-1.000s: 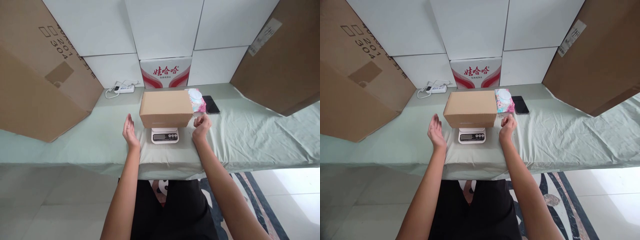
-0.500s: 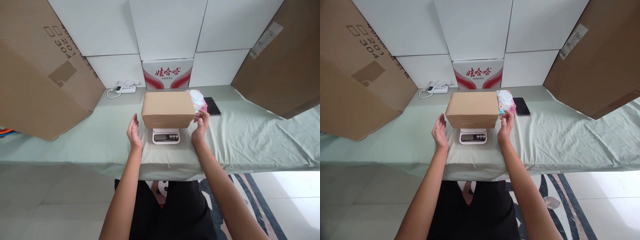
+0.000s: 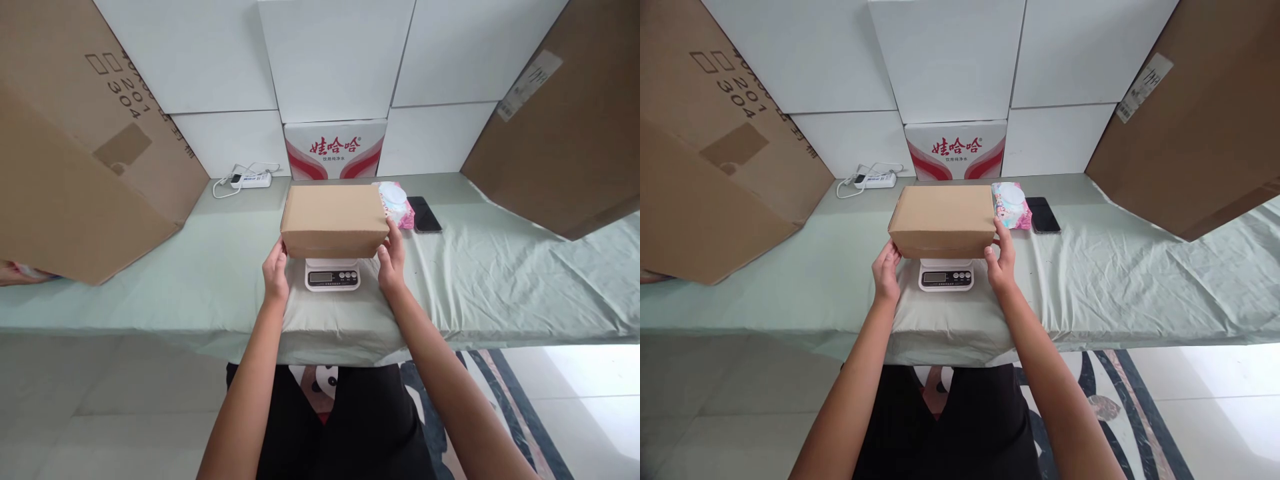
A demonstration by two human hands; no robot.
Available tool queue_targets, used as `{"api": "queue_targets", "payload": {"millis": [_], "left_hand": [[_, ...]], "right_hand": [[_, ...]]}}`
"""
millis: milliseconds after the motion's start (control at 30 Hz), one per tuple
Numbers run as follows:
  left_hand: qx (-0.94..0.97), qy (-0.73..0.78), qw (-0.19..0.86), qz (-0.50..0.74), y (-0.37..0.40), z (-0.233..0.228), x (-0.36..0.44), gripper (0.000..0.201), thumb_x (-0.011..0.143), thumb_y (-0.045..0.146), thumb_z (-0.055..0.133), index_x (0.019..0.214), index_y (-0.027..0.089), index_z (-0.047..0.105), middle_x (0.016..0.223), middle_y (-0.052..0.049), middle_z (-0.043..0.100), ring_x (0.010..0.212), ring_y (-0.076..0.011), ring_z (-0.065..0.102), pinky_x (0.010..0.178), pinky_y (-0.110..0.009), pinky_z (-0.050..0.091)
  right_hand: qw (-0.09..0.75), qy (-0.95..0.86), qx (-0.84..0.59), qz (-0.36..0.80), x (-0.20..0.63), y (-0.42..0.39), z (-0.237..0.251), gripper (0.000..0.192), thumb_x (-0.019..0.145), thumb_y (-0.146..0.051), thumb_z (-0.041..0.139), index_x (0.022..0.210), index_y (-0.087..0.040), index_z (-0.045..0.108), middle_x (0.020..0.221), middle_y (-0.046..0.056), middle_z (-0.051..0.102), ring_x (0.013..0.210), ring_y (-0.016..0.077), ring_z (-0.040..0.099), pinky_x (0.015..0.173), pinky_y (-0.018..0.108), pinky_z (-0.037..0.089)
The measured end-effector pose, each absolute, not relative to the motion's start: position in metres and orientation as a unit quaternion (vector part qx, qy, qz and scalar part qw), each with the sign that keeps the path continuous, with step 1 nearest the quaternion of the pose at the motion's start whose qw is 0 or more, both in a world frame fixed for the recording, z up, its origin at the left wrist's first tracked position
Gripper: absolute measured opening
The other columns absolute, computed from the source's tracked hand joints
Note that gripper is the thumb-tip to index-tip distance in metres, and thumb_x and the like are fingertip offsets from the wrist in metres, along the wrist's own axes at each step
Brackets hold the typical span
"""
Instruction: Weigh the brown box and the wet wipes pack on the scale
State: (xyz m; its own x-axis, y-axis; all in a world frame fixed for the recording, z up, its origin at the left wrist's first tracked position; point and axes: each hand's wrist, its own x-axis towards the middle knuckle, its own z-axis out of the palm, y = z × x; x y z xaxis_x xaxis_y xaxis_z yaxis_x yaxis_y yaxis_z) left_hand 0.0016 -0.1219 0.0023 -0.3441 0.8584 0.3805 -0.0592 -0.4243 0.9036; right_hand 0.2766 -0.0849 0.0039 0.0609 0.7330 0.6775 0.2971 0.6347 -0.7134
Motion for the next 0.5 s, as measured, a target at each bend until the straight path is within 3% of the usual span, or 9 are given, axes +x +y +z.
{"api": "queue_targets", "payload": {"millis": [267, 400, 500], "left_hand": [[0.486, 0.423, 0.319, 0.694, -0.126, 0.012, -0.002, 0.078, 0.094, 0.072, 0.063, 0.153, 0.022, 0.067, 0.158, -0.015, 0.067, 0.156, -0.0389, 0.055, 0.131, -0.055, 0.044], [0.527, 0.379, 0.286, 0.705, -0.113, 0.054, -0.012, 0.070, 0.095, 0.069, 0.067, 0.152, 0.029, 0.066, 0.157, -0.009, 0.068, 0.157, -0.0366, 0.054, 0.132, -0.053, 0.043], [0.559, 0.361, 0.261, 0.699, -0.071, 0.079, -0.024, 0.062, 0.099, 0.064, 0.066, 0.149, 0.027, 0.069, 0.156, -0.007, 0.069, 0.158, -0.0325, 0.053, 0.136, -0.050, 0.037]], "right_hand": [[0.609, -0.661, -0.388, 0.203, 0.271, -0.083, 0.010, 0.074, 0.103, -0.067, 0.052, 0.169, -0.036, 0.037, 0.172, 0.013, 0.046, 0.155, 0.0375, 0.052, 0.113, 0.059, 0.058], [0.603, -0.679, -0.363, 0.208, 0.263, -0.064, 0.048, 0.076, 0.103, -0.071, 0.050, 0.169, -0.039, 0.031, 0.172, 0.013, 0.045, 0.149, 0.0363, 0.057, 0.113, 0.057, 0.058], [0.589, -0.696, -0.350, 0.214, 0.252, -0.021, 0.078, 0.077, 0.104, -0.077, 0.042, 0.169, -0.041, 0.026, 0.166, 0.009, 0.051, 0.149, 0.0354, 0.057, 0.116, 0.064, 0.054]]}}
